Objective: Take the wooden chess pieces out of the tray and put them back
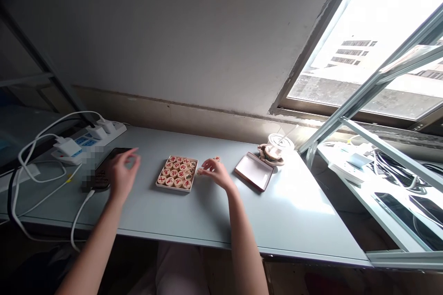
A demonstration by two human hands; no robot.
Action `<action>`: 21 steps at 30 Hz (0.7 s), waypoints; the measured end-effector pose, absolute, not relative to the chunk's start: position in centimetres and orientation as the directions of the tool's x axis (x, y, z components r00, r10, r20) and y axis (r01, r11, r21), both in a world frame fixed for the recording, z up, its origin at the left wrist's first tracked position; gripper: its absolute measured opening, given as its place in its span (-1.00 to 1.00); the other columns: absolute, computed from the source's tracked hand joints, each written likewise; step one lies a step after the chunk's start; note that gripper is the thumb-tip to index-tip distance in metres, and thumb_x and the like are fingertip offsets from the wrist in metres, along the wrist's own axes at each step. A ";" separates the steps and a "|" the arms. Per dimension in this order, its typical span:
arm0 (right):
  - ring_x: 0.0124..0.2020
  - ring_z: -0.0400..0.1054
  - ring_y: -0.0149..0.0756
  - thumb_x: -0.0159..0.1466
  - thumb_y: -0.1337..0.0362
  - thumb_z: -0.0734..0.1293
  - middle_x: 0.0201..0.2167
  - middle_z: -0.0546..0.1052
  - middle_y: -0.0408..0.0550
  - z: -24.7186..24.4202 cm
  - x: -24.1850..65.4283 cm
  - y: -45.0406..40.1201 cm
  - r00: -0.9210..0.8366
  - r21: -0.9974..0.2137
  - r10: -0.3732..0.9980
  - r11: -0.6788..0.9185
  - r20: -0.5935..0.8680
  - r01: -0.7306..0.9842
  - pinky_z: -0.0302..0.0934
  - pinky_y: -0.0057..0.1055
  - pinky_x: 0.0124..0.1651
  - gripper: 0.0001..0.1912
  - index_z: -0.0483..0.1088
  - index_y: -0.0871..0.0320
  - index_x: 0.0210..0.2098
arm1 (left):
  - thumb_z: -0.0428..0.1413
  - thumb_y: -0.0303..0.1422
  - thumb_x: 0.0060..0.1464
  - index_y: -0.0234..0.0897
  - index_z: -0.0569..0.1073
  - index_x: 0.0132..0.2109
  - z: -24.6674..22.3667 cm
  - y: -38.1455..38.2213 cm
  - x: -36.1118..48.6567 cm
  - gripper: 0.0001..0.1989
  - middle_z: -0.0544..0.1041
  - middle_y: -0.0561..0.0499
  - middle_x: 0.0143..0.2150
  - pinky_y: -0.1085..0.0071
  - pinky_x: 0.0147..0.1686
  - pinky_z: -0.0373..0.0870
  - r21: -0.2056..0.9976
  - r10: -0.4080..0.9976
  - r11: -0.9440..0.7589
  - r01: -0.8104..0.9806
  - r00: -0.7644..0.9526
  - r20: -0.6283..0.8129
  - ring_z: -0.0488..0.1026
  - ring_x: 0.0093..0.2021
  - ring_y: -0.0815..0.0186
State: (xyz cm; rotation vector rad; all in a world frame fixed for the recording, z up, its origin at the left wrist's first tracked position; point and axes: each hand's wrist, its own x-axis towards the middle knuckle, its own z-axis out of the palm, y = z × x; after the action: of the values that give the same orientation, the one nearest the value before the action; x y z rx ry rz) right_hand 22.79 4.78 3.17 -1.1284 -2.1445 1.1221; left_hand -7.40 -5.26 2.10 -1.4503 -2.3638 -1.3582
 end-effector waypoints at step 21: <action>-0.06 0.25 -0.06 0.29 0.38 0.16 -0.06 0.41 0.12 0.6 23.4 6.0 -0.383 -0.238 0.868 0.463 0.315 0.854 0.10 -0.19 -0.09 -0.69 0.47 0.08 -0.09 | 0.21 -0.06 -0.11 -0.36 -0.17 0.39 0.2 -11.5 -17.4 0.08 0.32 -0.27 0.23 -0.04 0.11 0.22 0.588 0.601 0.567 0.577 -0.778 0.183 0.20 0.21 -0.26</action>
State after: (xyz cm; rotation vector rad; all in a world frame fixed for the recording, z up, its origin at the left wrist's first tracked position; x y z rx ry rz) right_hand 23.36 6.00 0.55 -1.4468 -2.3236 0.0505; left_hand -17.37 -11.52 0.23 -1.0584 -2.8145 -1.0345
